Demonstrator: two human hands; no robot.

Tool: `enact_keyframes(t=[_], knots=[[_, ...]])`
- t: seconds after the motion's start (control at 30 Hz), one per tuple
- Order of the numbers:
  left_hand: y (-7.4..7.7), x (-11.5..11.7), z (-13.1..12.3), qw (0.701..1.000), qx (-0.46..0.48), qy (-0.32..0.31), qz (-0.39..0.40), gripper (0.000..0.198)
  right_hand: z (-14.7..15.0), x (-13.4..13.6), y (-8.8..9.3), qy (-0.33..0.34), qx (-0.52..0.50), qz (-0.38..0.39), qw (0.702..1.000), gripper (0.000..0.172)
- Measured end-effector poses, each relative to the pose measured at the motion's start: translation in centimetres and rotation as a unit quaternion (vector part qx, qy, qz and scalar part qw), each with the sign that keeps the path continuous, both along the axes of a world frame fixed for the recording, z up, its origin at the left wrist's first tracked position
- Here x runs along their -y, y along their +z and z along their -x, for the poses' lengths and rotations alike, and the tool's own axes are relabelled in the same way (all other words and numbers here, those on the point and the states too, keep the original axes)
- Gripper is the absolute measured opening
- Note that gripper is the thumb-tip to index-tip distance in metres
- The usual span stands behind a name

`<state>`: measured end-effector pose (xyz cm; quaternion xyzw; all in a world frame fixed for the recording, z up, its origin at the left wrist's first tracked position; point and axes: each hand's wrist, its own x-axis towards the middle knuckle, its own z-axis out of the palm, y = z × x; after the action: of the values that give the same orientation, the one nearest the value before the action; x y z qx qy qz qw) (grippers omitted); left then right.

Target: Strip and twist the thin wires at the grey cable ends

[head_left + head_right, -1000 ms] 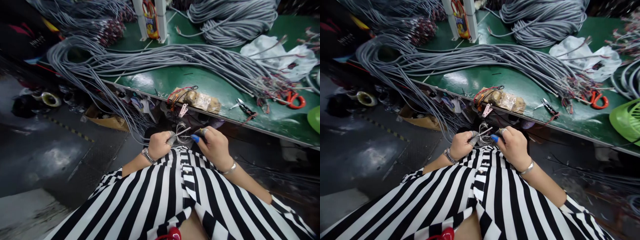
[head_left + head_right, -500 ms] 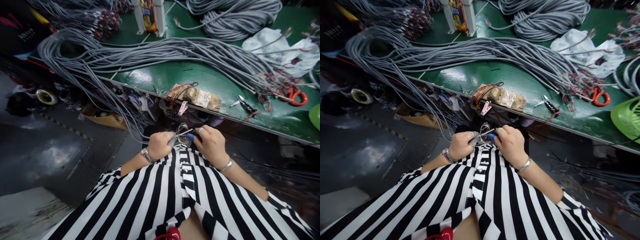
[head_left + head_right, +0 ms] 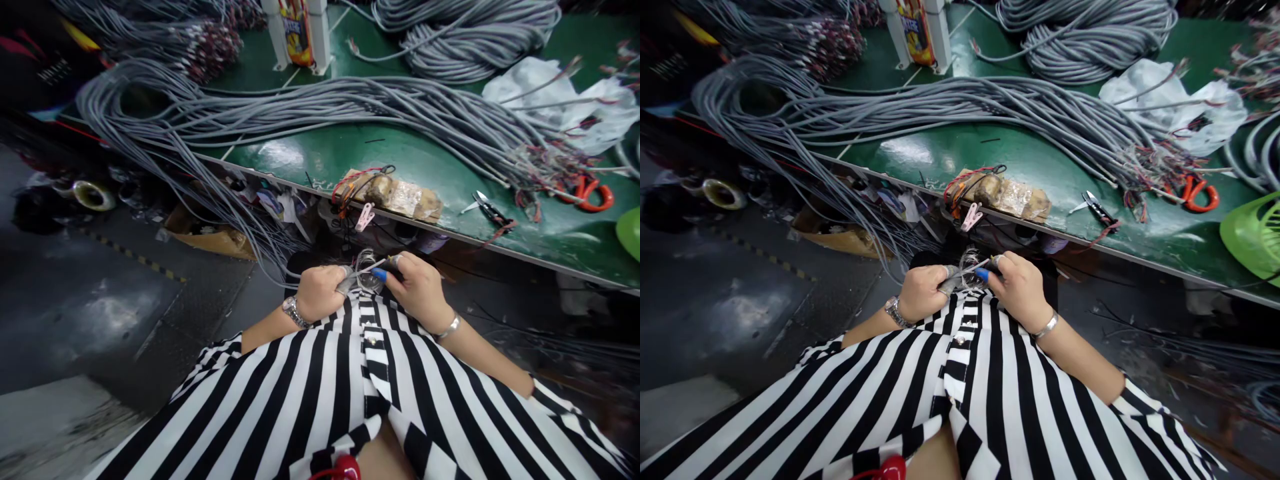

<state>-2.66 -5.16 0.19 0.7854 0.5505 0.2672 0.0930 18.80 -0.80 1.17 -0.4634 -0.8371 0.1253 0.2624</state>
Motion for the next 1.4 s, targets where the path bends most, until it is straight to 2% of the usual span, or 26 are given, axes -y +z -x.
enact_keyframes(t=[0.07, 0.13, 0.17, 0.23, 0.3, 0.33, 0.4, 0.47, 0.57, 0.63, 0.73, 0.77, 0.83, 0.9, 0.97, 1.07, 1.17, 1.27, 1.4], knots=[[-0.1, 0.0, 0.0, 1.0, 0.011, -0.001, 0.003, 0.014, 0.2, -0.2, -0.5, -0.002, -0.059, 0.067, 0.996, 0.033], [-0.3, 0.0, 0.0, 0.999, 0.032, -0.002, 0.013, 0.015, 0.6, -0.3, -1.0, -0.001, -0.154, 0.173, 0.973, 0.034], [-0.4, -0.1, 0.0, 0.999, 0.045, -0.004, 0.02, 0.015, 0.7, -0.4, -1.3, -0.004, -0.217, 0.237, 0.947, 0.034], [-0.5, -0.2, 0.0, 0.996, 0.078, -0.005, 0.039, 0.017, 1.0, -0.6, -1.7, -0.026, -0.347, 0.357, 0.867, 0.034], [-0.4, -0.3, 0.0, 0.991, 0.119, -0.003, 0.068, 0.015, 1.1, -0.8, -1.8, -0.06, -0.439, 0.413, 0.795, 0.034], [-0.4, -0.4, 0.0, 0.986, 0.144, -0.004, 0.087, 0.012, 1.2, -0.8, -1.8, -0.076, -0.466, 0.415, 0.778, 0.033], [-0.1, -0.7, 0.0, 0.971, 0.198, -0.011, 0.134, 0.01, 1.2, -0.8, -1.6, -0.1, -0.494, 0.395, 0.768, 0.032], [0.2, -0.8, 0.0, 0.943, 0.261, -0.031, 0.203, 0.014, 1.1, -0.9, -1.3, -0.113, -0.507, 0.382, 0.765, 0.033], [0.4, -0.8, 0.3, 0.87, 0.362, -0.06, 0.328, 0.026, 0.6, -1.4, -1.3, -0.125, -0.511, 0.384, 0.759, 0.035], [0.1, -0.5, 0.7, 0.821, 0.42, -0.077, 0.378, 0.033, -0.3, -2.2, -1.5, -0.151, -0.523, 0.398, 0.738, 0.037], [-0.9, 0.1, 1.4, 0.77, 0.509, -0.061, 0.38, 0.04, -1.9, -2.9, -2.0, -0.19, -0.57, 0.42, 0.681, 0.042], [-1.3, 0.2, 1.6, 0.755, 0.537, -0.044, 0.373, 0.04, -2.2, -2.8, -2.2, -0.182, -0.577, 0.423, 0.674, 0.043], [-2.1, 0.5, 1.8, 0.732, 0.579, -0.013, 0.359, 0.04, -2.2, -2.1, -2.5, -0.129, -0.546, 0.445, 0.698, 0.041], [-2.7, 0.6, 1.8, 0.721, 0.597, -0.005, 0.352, 0.038, -1.4, -1.2, -2.6, -0.055, -0.488, 0.471, 0.733, 0.036], [-2.8, 0.6, 1.6, 0.72, 0.595, -0.007, 0.357, 0.038, -0.1, -0.5, -2.3, 0.014, -0.459, 0.487, 0.743, 0.037], [-2.5, 0.7, 1.2, 0.723, 0.574, -0.016, 0.383, 0.04, 1.8, -0.5, -1.5, 0.09, -0.472, 0.513, 0.711, 0.04], [-2.0, 0.8, 0.7, 0.727, 0.558, -0.024, 0.4, 0.043, 3.0, -0.9, -1.0, 0.133, -0.468, 0.553, 0.677, 0.042], [-1.7, 0.8, 0.5, 0.734, 0.542, -0.016, 0.41, 0.046, 3.6, -0.9, -1.0, 0.146, -0.462, 0.582, 0.653, 0.041], [-1.6, 0.8, 0.7, 0.737, 0.527, -0.011, 0.423, 0.045, 4.0, -0.6, -1.5, 0.125, -0.466, 0.603, 0.635, 0.034]])
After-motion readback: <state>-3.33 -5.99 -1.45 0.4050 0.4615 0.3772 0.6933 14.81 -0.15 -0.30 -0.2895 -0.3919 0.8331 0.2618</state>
